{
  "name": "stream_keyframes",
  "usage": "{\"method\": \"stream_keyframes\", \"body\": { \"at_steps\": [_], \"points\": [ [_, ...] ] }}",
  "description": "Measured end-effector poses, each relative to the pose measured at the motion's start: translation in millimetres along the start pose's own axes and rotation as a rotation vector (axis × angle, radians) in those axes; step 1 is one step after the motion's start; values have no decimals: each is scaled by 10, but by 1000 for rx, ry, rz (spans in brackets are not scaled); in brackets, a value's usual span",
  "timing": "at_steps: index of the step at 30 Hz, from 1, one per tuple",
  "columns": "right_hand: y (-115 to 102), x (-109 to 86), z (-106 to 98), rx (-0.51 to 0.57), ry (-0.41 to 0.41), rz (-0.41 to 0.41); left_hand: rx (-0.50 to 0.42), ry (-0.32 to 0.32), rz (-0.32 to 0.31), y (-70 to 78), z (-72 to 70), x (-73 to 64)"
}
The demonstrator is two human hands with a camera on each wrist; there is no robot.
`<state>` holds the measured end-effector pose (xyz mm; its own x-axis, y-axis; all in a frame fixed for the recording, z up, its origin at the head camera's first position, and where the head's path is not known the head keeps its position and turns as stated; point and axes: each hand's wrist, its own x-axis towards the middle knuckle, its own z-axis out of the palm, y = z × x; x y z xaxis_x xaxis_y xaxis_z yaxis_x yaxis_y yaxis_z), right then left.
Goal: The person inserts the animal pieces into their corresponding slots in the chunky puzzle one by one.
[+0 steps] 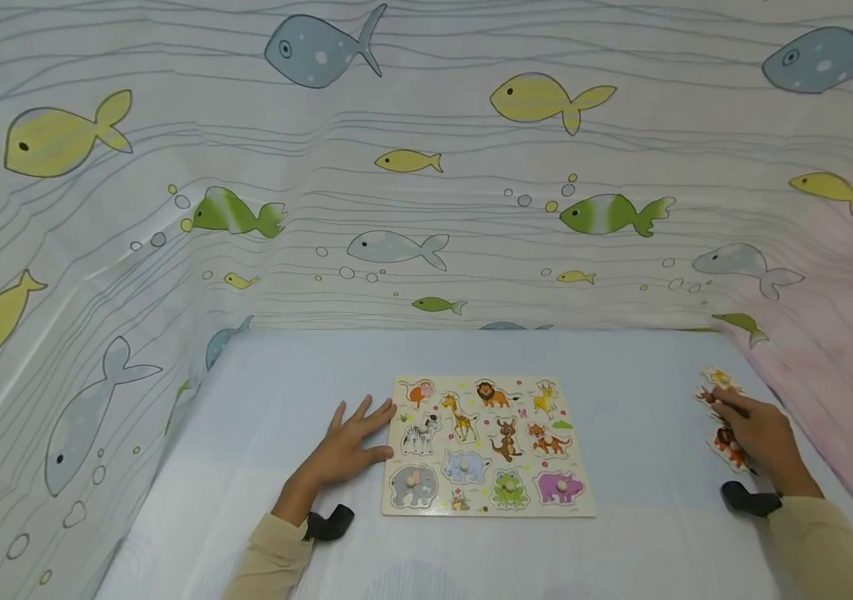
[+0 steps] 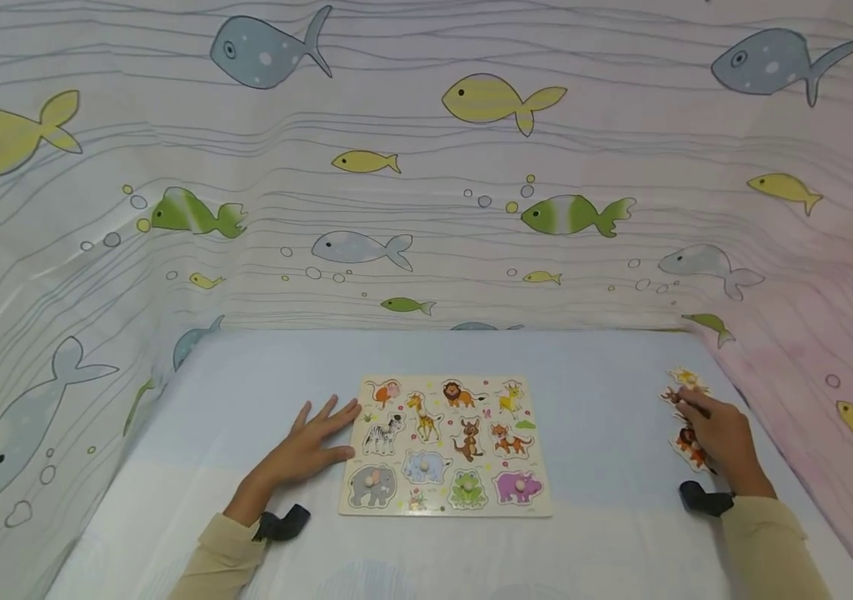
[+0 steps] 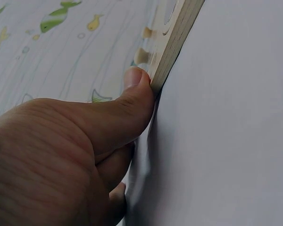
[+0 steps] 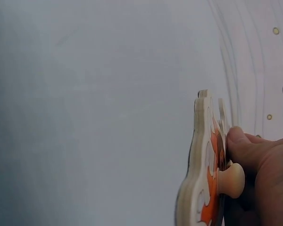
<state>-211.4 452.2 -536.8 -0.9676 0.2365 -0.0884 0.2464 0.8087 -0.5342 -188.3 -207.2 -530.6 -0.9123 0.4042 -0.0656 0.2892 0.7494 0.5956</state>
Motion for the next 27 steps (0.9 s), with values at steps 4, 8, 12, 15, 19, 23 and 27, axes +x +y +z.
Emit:
{"method": "stream_keyframes", "body": {
  "at_steps": [4,8,12,15,19,23,27],
  "points": [
    [-8,32,-31,-35,-6,-28,-7,14,-11,1,15,23],
    [-4,25,2,-37,-1,-7,-28,18,-19,7,18,1],
    [20,14,10,-7,30,17,-32,25,-10,15,22,5],
    [33,3,32,16,36,23,-28,32,2,7,21,-8],
    [35,-20,38,33,38,27,-38,26,6,15,14,-21],
    [16,-26,40,39,46,0,-35,26,-4,25,4,-24],
    [-24,-27,19,1,59,-44,-37,21,-9,23,9,-26]
  ]
}}
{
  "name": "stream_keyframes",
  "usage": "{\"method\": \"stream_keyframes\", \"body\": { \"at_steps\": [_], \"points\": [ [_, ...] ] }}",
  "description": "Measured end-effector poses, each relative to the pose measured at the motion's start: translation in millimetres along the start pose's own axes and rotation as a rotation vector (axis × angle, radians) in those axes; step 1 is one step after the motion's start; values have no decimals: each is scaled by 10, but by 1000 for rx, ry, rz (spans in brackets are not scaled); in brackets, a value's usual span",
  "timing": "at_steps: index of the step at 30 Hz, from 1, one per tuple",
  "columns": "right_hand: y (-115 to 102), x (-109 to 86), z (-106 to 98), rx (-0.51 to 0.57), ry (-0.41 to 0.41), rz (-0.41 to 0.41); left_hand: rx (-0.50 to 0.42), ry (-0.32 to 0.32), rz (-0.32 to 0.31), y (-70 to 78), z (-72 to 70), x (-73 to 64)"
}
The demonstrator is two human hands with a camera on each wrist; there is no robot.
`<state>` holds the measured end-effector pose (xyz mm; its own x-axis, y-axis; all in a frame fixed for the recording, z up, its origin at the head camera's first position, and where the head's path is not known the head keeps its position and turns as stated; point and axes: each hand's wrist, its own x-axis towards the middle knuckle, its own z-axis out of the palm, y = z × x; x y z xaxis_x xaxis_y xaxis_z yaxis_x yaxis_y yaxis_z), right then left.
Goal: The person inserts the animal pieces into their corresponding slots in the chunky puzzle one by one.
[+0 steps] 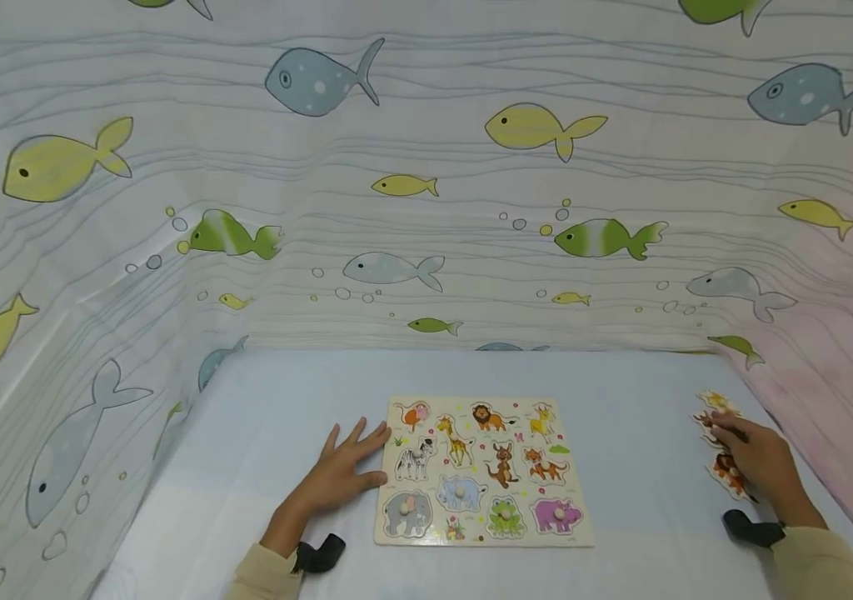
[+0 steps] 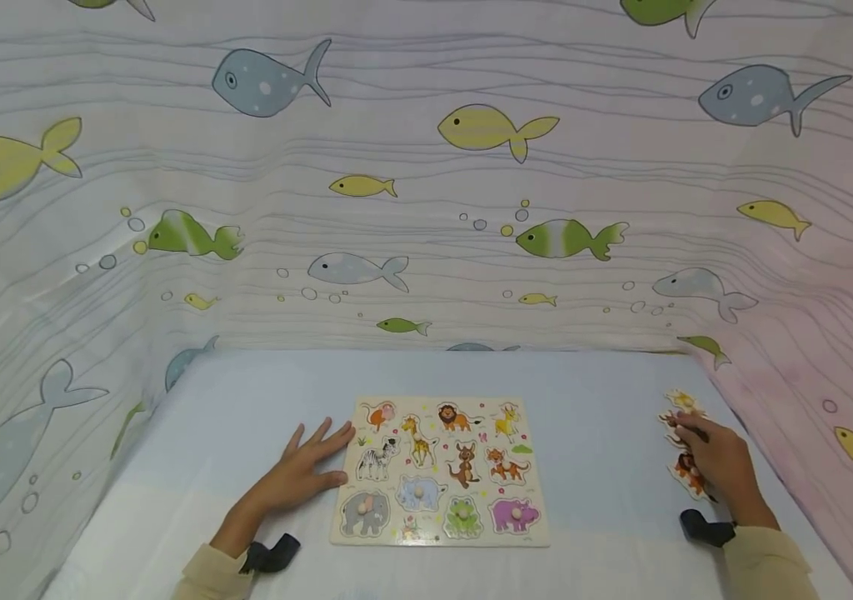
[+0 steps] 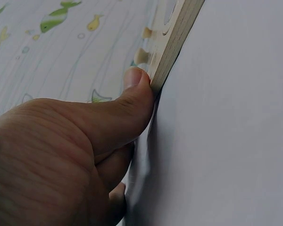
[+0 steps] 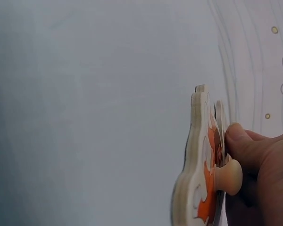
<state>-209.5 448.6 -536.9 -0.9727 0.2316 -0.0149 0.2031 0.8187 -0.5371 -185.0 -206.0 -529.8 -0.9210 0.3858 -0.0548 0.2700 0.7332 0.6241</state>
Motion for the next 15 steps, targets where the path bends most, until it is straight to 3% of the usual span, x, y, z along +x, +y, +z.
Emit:
{"method": "stream_keyframes", "body": {
  "at_steps": [7,15],
  "points": [
    [-1,-11,-44,-27,68,-153,1,2,0,8,36,4],
    [-129,49,-18,0,83,-153,10,0,1,-25,19,26]
  ]
}}
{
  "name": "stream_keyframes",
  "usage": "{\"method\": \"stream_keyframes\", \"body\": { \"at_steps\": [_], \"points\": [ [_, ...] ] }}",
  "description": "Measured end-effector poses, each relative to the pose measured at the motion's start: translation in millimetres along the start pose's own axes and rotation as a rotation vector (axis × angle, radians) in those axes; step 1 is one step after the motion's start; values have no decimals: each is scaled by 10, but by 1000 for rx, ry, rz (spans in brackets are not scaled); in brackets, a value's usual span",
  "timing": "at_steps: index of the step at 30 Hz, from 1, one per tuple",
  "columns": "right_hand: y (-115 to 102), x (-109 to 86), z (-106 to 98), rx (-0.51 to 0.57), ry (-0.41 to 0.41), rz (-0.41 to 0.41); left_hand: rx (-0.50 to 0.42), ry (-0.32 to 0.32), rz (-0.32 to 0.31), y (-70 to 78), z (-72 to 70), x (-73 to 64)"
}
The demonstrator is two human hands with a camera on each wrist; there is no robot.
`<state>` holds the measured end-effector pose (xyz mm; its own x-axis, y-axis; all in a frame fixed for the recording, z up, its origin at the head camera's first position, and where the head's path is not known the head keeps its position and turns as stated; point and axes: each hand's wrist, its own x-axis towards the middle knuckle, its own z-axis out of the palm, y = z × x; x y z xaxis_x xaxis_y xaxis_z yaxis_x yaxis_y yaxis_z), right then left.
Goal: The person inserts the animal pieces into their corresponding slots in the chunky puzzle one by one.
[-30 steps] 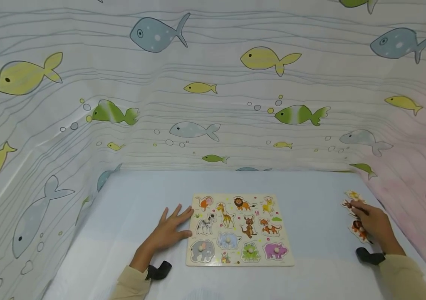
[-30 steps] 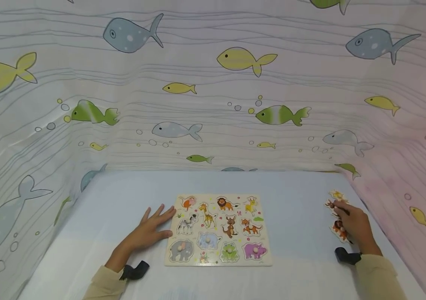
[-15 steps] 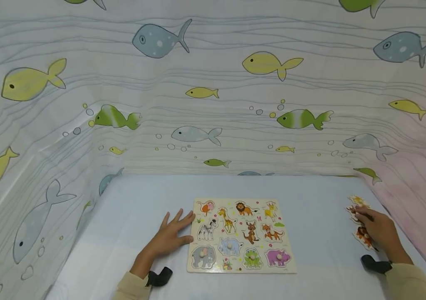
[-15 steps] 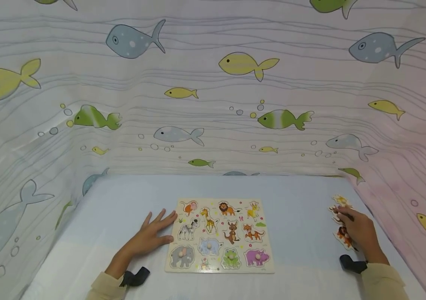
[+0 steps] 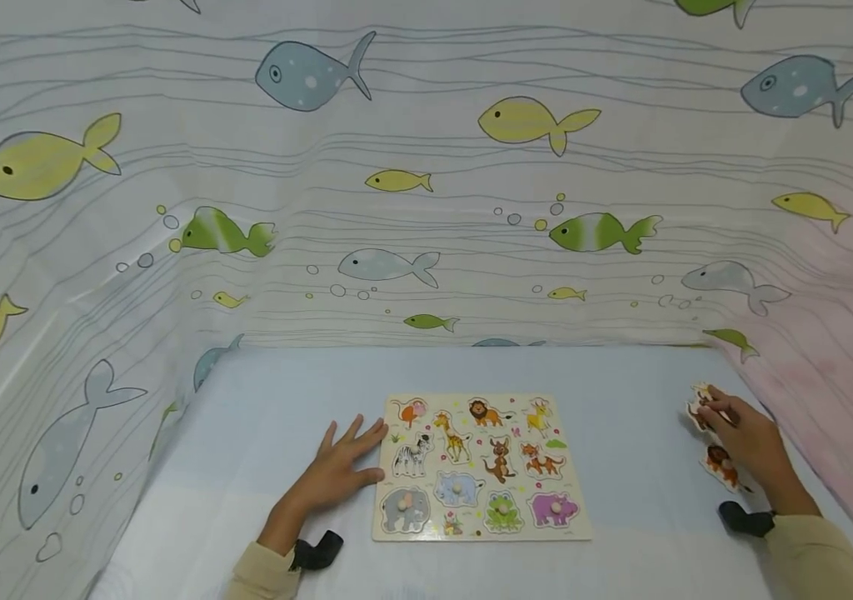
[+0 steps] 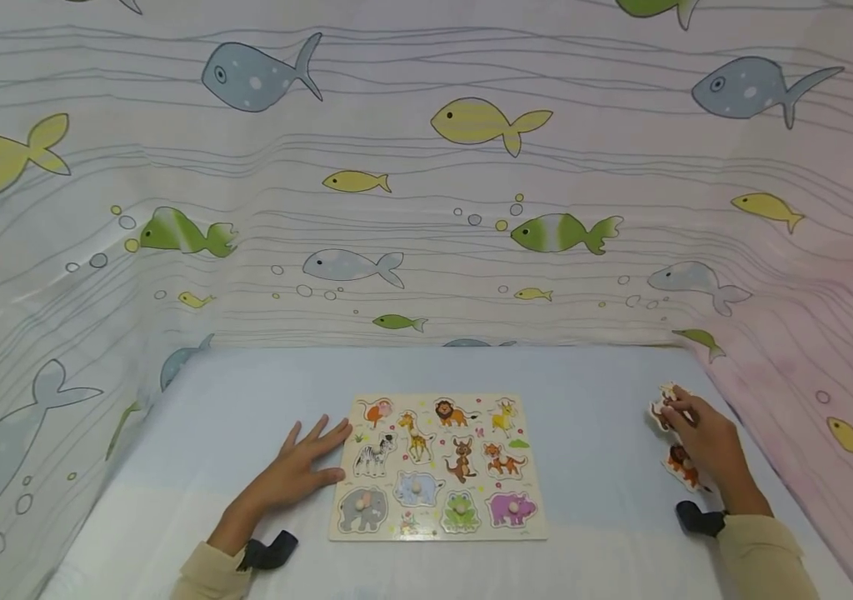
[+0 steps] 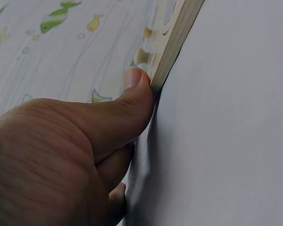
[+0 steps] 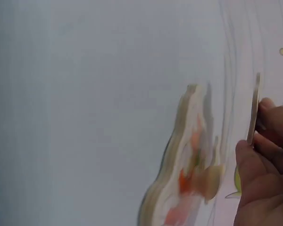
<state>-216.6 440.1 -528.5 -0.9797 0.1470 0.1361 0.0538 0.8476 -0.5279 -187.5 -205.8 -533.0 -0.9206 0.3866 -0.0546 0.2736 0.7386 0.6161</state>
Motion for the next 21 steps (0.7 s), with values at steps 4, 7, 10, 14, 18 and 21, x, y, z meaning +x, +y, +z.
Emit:
{"method": "stream_keyframes", "body": {
  "at_steps": [4,7,10,14,18,21],
  "points": [
    [-180,-5,2,21,8,-55,20,-1,5,-13,-13,1],
    [-333,-39,15,61,22,-96,18,9,15,-6,-31,-1],
    [-489,-81,26,136,43,-152,12,18,29,8,-44,-5],
    [-683,-133,67,200,43,-189,11,14,42,13,-41,-6],
    [-827,-181,145,216,44,-226,9,3,47,3,-24,-3],
    [-912,-225,211,224,44,-289,5,-6,42,-3,-13,0]
  ]
}}
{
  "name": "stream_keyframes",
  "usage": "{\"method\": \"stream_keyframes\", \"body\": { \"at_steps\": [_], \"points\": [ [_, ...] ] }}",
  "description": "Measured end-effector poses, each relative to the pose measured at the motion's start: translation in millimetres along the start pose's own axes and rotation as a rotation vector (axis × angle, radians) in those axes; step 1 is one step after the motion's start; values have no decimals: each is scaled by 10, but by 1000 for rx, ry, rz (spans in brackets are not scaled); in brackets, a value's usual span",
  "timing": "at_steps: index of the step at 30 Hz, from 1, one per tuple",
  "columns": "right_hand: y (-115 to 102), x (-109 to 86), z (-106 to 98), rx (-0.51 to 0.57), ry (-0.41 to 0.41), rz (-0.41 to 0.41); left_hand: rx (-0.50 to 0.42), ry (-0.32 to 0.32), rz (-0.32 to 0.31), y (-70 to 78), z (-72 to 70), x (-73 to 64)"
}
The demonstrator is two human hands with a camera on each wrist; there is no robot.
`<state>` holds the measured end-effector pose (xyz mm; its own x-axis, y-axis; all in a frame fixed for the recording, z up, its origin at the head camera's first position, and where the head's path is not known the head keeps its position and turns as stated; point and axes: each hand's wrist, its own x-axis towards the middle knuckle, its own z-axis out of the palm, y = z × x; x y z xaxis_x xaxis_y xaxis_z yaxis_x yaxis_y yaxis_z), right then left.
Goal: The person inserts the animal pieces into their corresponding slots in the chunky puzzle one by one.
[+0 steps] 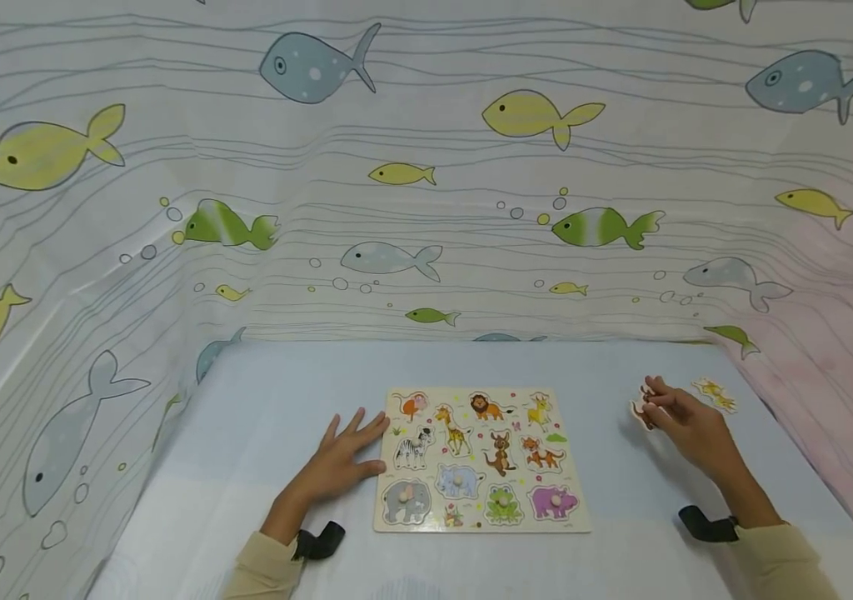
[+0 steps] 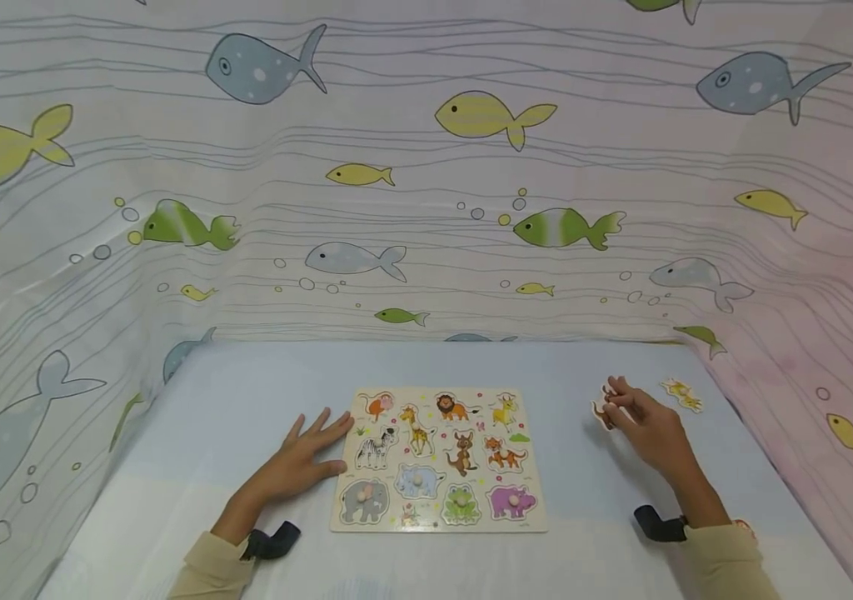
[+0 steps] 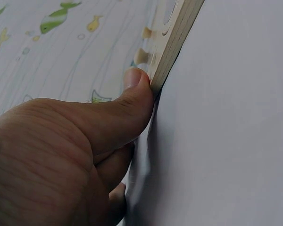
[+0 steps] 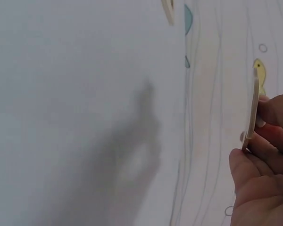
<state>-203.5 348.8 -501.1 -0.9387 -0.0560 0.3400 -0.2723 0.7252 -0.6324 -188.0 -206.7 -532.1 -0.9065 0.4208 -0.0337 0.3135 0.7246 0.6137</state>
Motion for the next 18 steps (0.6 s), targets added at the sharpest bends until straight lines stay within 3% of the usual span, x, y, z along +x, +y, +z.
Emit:
{"method": "stream_keyframes", "body": {
  "at_steps": [18],
  "points": [
    [-500,-52,448,102,-76,-152,4,30,-6,6,16,-15]
  ]
}}
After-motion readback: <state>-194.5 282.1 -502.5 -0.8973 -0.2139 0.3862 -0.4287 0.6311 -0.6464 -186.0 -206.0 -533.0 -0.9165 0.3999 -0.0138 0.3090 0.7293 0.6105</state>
